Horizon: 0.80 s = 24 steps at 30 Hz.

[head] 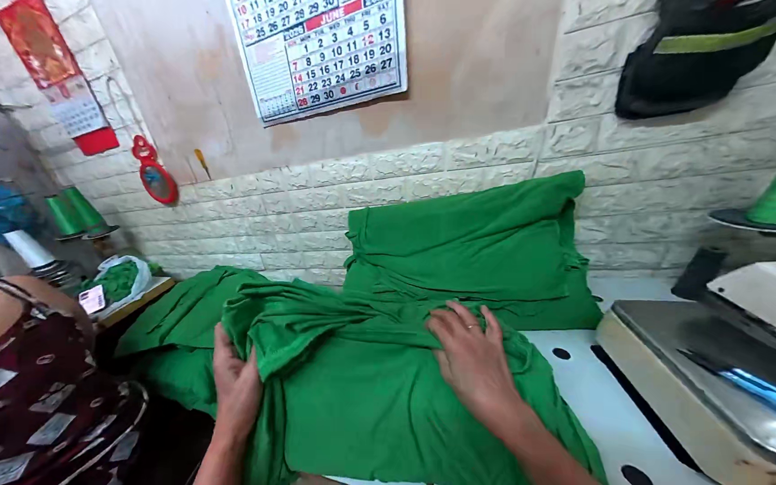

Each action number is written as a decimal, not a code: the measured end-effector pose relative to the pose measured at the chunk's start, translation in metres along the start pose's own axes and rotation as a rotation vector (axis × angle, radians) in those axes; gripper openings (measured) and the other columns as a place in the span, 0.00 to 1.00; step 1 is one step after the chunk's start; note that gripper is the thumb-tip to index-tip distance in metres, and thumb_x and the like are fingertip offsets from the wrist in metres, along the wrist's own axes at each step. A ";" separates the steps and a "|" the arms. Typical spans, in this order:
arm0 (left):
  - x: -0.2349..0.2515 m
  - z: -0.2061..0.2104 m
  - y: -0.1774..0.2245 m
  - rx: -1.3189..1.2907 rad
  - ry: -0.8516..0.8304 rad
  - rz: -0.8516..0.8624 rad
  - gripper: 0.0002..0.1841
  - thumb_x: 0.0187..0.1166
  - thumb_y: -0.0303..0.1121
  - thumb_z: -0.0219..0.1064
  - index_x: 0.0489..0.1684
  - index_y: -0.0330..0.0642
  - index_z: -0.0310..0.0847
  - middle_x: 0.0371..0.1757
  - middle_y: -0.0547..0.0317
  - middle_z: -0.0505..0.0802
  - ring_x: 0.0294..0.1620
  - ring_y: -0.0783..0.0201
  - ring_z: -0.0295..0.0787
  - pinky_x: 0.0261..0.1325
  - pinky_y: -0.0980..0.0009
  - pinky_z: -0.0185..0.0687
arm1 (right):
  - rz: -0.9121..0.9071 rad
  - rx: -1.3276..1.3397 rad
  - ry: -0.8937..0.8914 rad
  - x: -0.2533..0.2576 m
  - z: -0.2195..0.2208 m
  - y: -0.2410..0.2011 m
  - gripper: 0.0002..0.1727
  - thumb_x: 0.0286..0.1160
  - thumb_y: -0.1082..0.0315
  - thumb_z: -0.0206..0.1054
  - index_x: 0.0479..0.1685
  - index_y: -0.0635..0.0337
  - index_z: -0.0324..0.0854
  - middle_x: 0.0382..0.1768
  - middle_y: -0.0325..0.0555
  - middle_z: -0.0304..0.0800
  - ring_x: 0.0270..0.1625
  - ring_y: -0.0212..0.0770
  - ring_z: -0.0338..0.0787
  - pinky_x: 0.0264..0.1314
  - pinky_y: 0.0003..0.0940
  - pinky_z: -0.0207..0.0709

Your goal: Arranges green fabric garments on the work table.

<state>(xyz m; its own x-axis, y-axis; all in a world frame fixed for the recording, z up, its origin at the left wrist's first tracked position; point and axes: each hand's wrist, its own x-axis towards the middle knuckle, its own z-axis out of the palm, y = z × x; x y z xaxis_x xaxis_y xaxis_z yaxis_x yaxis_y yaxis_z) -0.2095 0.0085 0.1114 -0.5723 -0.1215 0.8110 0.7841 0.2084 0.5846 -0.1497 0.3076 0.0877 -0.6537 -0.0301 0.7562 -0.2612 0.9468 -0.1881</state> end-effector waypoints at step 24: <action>0.014 0.062 -0.028 0.616 -1.159 -0.306 0.30 0.96 0.49 0.35 0.95 0.48 0.53 0.94 0.49 0.61 0.95 0.44 0.48 0.89 0.32 0.36 | 0.206 0.008 -0.660 0.066 0.008 0.033 0.33 0.96 0.48 0.39 0.59 0.66 0.84 0.56 0.64 0.90 0.64 0.62 0.88 0.64 0.63 0.74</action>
<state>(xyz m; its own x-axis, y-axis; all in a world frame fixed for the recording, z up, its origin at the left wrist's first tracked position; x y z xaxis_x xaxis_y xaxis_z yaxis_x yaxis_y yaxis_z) -0.2546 0.0610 0.1051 -0.8151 0.5791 -0.0153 0.5302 0.7564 0.3832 -0.2070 0.3348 0.1266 -0.9853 -0.0408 0.1657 -0.0887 0.9518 -0.2935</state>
